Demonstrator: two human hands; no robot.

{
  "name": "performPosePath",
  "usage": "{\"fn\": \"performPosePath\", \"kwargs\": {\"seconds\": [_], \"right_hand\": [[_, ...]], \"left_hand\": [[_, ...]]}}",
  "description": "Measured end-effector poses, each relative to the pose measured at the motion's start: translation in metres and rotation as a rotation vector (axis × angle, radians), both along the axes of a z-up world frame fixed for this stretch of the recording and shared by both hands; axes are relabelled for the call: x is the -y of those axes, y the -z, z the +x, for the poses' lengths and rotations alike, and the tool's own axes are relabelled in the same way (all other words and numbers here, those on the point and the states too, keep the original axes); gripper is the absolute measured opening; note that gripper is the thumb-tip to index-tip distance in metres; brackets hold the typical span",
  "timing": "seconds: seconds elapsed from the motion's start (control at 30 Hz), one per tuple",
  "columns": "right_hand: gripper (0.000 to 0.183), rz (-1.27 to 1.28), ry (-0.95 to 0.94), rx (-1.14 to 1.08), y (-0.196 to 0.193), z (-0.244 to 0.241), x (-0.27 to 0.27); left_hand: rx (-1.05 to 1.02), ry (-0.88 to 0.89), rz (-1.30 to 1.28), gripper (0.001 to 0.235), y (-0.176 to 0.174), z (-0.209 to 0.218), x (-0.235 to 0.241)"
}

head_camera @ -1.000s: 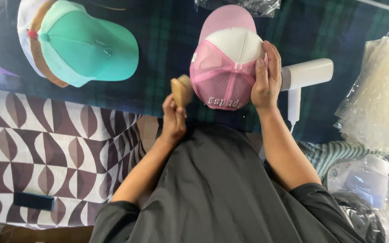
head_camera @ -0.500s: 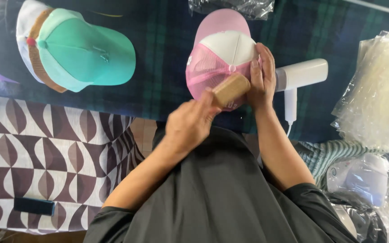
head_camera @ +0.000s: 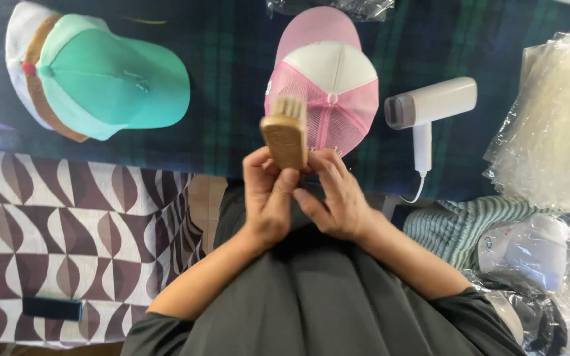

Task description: The person cleans a pink and white trucker cap using a wooden brush and a white handheld steamer. They brush the exterior and interior surfaces, then apply steam to the front panel and mesh back. The person flips the cap to clean the inside and the brim, handling the cap and tools throughout the process.

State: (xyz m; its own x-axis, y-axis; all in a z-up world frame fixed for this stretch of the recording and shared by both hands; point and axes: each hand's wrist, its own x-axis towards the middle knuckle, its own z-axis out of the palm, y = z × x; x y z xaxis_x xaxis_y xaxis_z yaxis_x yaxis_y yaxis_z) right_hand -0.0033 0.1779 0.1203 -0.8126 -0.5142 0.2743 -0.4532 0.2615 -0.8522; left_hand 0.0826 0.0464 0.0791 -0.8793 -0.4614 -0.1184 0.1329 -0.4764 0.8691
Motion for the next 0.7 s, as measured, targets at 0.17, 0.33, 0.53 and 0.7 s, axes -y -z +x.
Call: {"fn": "performPosePath", "kwargs": {"seconds": [0.17,0.33,0.53,0.7], "right_hand": [[0.058,-0.013,-0.04,0.091,0.011,0.0,-0.02],[0.046,0.03,0.018,0.065,-0.002,-0.019,-0.06],[0.049,0.329,-0.011,-0.085,0.003,-0.024,-0.101],[0.038,0.344,0.012,-0.224,0.012,-0.017,-0.082]], "left_hand": [[-0.14,0.039,0.139,0.031,-0.017,-0.034,-0.03],[-0.122,0.038,-0.696,0.026,-0.021,-0.07,0.017],[-0.132,0.354,-1.061,0.031,0.025,-0.148,0.081],[-0.03,0.679,-0.845,0.035,0.025,-0.176,0.084]]}}
